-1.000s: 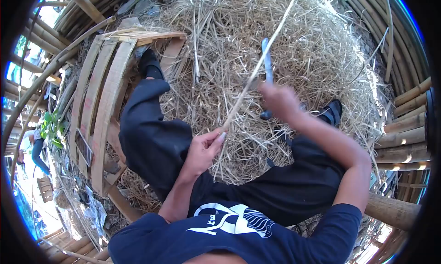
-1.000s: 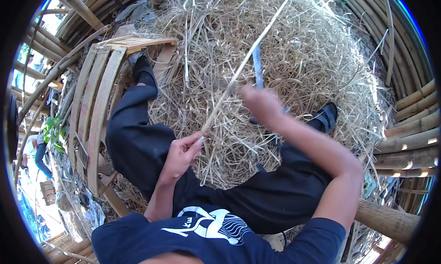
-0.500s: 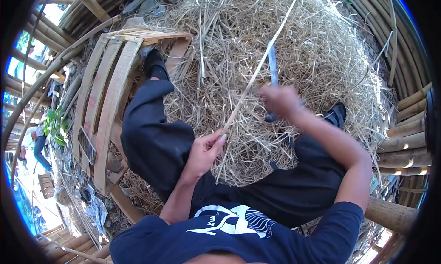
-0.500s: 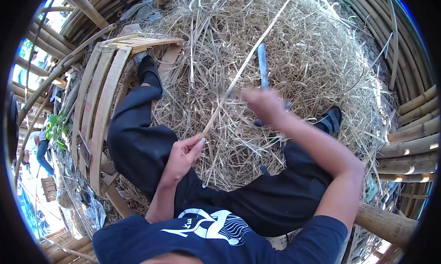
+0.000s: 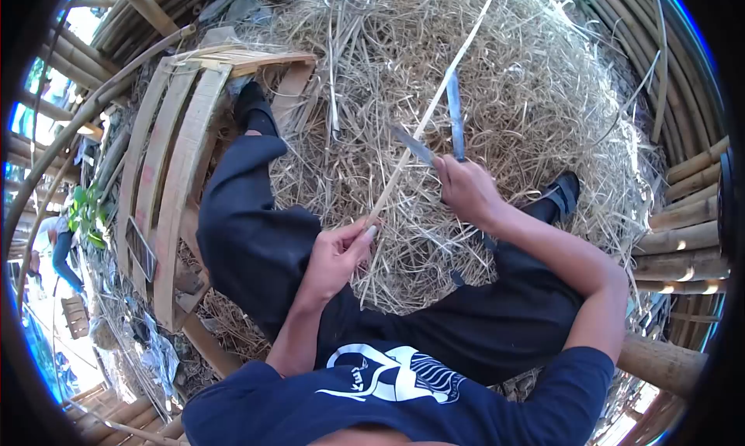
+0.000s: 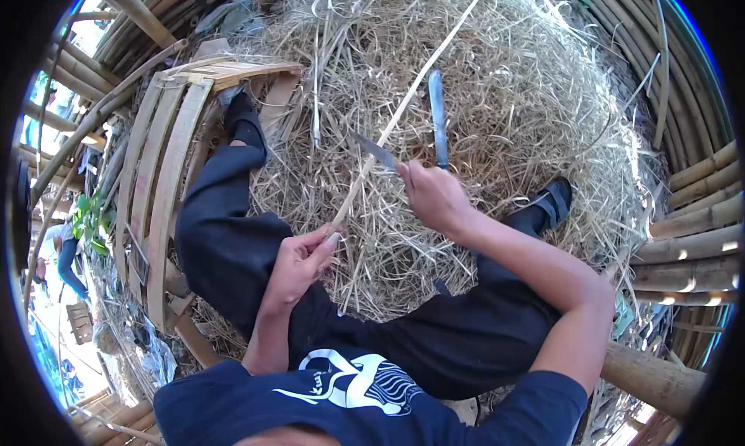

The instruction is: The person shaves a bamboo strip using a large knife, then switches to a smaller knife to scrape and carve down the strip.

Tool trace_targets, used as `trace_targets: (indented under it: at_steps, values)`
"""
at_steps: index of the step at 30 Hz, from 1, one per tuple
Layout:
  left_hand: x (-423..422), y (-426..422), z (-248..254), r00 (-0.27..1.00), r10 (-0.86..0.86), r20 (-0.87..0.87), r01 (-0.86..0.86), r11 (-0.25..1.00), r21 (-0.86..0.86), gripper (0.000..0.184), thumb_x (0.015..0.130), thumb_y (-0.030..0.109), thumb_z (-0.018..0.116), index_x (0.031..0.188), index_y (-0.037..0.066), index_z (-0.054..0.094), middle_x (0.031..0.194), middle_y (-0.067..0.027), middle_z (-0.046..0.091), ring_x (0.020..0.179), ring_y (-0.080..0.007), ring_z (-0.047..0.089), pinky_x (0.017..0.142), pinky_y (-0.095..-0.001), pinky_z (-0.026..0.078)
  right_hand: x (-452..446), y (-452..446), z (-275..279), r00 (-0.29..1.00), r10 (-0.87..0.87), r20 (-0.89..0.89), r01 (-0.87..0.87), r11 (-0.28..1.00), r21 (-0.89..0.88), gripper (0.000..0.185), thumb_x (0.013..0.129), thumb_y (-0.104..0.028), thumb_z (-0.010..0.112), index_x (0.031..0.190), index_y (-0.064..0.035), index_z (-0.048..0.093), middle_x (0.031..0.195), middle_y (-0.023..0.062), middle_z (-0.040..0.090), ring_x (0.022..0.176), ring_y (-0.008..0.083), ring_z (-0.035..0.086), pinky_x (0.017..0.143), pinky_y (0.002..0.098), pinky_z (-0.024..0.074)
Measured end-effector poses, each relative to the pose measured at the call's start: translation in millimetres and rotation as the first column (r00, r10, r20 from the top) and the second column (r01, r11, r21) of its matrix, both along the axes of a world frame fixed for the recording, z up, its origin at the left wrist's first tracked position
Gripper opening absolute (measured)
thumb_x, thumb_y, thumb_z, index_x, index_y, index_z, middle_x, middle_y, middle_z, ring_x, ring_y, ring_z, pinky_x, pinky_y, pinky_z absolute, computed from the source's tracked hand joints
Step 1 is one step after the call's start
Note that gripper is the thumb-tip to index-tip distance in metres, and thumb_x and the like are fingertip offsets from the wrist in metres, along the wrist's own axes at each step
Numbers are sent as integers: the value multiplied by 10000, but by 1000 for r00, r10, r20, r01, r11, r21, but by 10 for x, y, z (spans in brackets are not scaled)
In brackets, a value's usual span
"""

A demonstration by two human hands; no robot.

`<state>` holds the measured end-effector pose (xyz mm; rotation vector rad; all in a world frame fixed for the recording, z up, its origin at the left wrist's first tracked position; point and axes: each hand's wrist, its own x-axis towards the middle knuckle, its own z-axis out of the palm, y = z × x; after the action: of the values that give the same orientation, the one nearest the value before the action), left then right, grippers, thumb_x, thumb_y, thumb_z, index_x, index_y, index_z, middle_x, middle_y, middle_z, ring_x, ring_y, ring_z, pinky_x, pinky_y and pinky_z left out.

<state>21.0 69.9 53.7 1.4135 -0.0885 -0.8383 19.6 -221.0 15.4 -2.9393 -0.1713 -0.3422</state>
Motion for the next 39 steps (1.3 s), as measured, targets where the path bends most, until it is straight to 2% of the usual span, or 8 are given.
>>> trace_targets:
  at_steps: [20,23,24,25,28,30,36,39]
  values:
    - [-97,125,61,1000,-18,-12,19,996,82,280,949,71,545,1213,-13,587,620,87,401,494,11,338,419,-175,226,153,-297,-285,999,16,-45,-31,927,-373,121,893,-140,512,928,-34,558,554,113,555,504,248,615,453,424,477]
    - [-74,10,63,998,-46,-47,48,998,45,268,948,76,551,1196,-17,591,626,83,414,497,7,349,415,-172,230,-9,116,-37,979,189,-82,-179,977,117,165,897,-136,491,995,-40,583,569,89,561,504,232,607,440,388,482]
    - [-79,71,106,997,-40,-61,43,997,58,262,943,69,557,1182,-27,601,642,74,443,522,-2,368,445,-177,262,169,-258,-67,995,-53,-81,21,936,-352,161,883,-103,486,1000,-68,592,572,80,567,523,224,612,491,394,509]
    - [-97,96,127,997,-4,-74,8,998,57,256,937,61,564,1169,-37,611,658,66,472,547,-12,386,475,-181,295,384,-381,317,879,-374,-298,412,908,75,185,881,-99,481,1030,-115,589,653,82,613,571,229,631,549,413,520]
    - [-83,37,68,998,8,-60,-6,999,36,266,935,61,568,1177,-40,606,663,68,475,548,-7,386,480,-177,301,48,232,302,921,14,-388,53,986,160,208,890,-120,484,1056,-115,608,709,109,653,622,244,656,556,423,523]
    - [-81,84,135,998,3,-60,1,998,61,276,934,55,565,1189,-45,597,670,72,469,549,-3,375,482,-174,299,110,-62,50,930,-144,-339,94,983,-159,185,915,-160,469,986,-73,615,655,148,627,630,298,653,588,465,511]
    - [42,126,241,998,27,-60,-25,999,38,282,941,51,550,1205,-42,588,657,71,441,543,-6,364,476,-179,282,483,-744,9,974,-218,-58,208,772,600,239,923,-136,465,1036,-11,635,702,188,633,659,350,642,670,431,515]
    - [2,19,230,998,-31,-57,29,999,-35,274,945,53,544,1199,-42,589,654,68,437,536,-10,360,472,-180,271,143,-232,407,941,-175,-289,282,879,386,289,882,-48,452,1107,-48,634,808,245,636,667,322,652,637,416,505]
